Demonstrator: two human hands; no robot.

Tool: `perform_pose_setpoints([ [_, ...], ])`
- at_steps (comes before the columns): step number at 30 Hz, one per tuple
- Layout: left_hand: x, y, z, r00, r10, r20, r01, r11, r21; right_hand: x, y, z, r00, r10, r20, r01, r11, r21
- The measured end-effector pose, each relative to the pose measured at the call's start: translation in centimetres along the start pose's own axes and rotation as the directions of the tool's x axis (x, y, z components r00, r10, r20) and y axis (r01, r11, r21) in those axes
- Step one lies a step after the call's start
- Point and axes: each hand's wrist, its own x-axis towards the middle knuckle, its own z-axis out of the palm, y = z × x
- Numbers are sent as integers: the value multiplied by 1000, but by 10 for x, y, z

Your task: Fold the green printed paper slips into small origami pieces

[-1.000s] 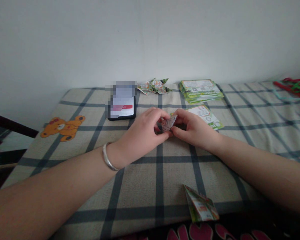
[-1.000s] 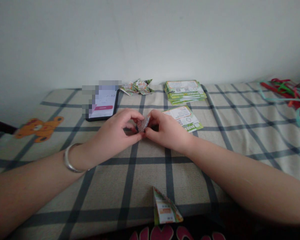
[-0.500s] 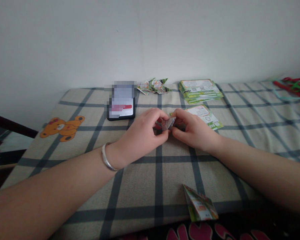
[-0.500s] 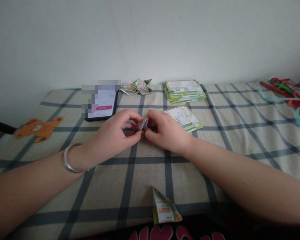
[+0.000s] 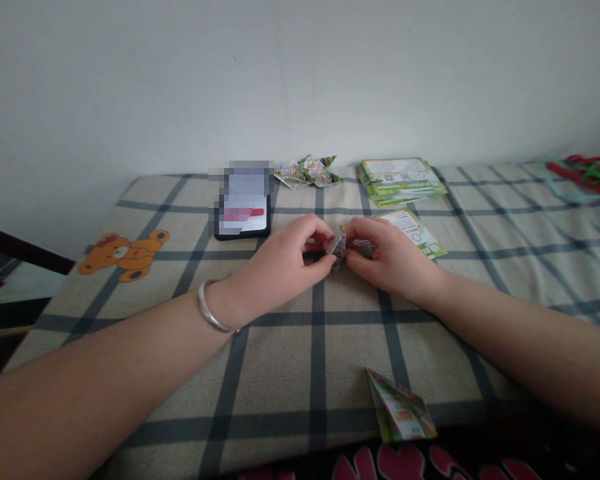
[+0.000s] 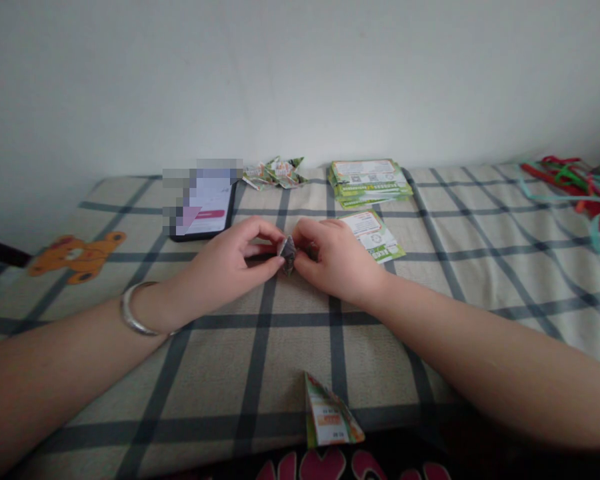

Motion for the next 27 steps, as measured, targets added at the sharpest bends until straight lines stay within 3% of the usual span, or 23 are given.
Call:
perform_pose_setpoints([
  [20,5,0,-19,982,-61,178,53,997,53,1,5,1,995,74,61,-76,996,38],
  [27,6,-1,-26,973,13,232,-55,984,172,-1,5,0,998,5,66,-5,1000,3],
])
